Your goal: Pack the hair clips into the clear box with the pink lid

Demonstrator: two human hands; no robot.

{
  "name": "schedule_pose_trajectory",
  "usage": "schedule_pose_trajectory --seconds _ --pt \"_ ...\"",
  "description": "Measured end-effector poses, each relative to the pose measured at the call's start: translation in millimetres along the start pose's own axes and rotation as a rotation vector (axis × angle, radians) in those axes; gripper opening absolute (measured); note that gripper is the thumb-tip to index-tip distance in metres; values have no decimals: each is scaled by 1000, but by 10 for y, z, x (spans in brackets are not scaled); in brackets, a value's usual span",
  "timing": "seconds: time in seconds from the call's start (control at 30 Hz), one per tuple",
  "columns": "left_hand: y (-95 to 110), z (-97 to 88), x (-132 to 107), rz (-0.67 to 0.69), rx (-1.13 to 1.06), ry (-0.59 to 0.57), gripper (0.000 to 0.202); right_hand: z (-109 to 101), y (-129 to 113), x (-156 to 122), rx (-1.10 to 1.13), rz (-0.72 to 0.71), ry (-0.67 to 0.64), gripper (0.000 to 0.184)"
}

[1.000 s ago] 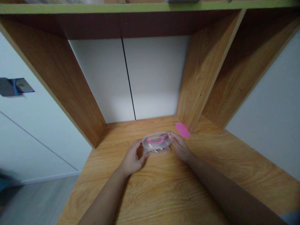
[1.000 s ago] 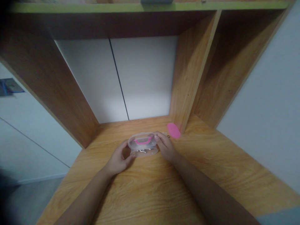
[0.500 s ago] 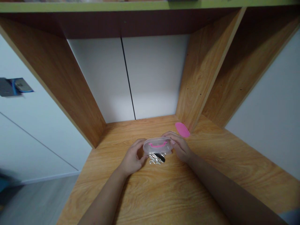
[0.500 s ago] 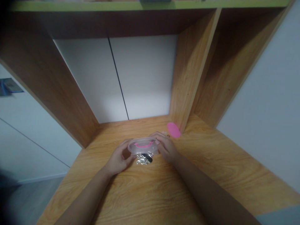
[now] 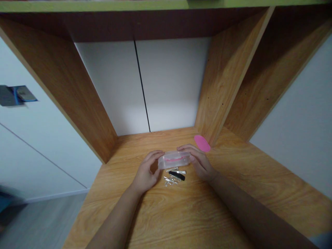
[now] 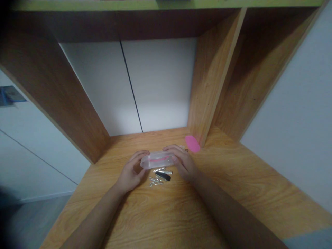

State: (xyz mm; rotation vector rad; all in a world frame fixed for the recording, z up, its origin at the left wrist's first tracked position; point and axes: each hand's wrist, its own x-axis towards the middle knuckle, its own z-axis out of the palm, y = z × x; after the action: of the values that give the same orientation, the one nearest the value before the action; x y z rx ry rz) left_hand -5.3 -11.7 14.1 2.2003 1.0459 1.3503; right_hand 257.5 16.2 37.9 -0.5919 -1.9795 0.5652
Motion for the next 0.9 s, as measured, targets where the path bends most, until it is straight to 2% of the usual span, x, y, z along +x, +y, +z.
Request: schedule_pose_trajectory --seconds 0.1,0.23,0.4,0.6,0.73,0.9 --pt "-25 -9 -5 -7 19 1 41 50 58 18 66 46 57 43" --pt "-55 2 -17 -24 36 -25 48 96 130 34 144 218 170 45" --pt "-41 21 -26 41 115 -35 53 74 172 59 203 334 261 44" --pt "39 -2 -37 84 227 -101 69 98 299 69 272 499 362 62" --pt "77 -19 -20 2 240 -95 63 158 309 66 477 544 266 67" --pt "58 -31 -14 -88 240 -53 56 165 277 66 467 535 168 71"
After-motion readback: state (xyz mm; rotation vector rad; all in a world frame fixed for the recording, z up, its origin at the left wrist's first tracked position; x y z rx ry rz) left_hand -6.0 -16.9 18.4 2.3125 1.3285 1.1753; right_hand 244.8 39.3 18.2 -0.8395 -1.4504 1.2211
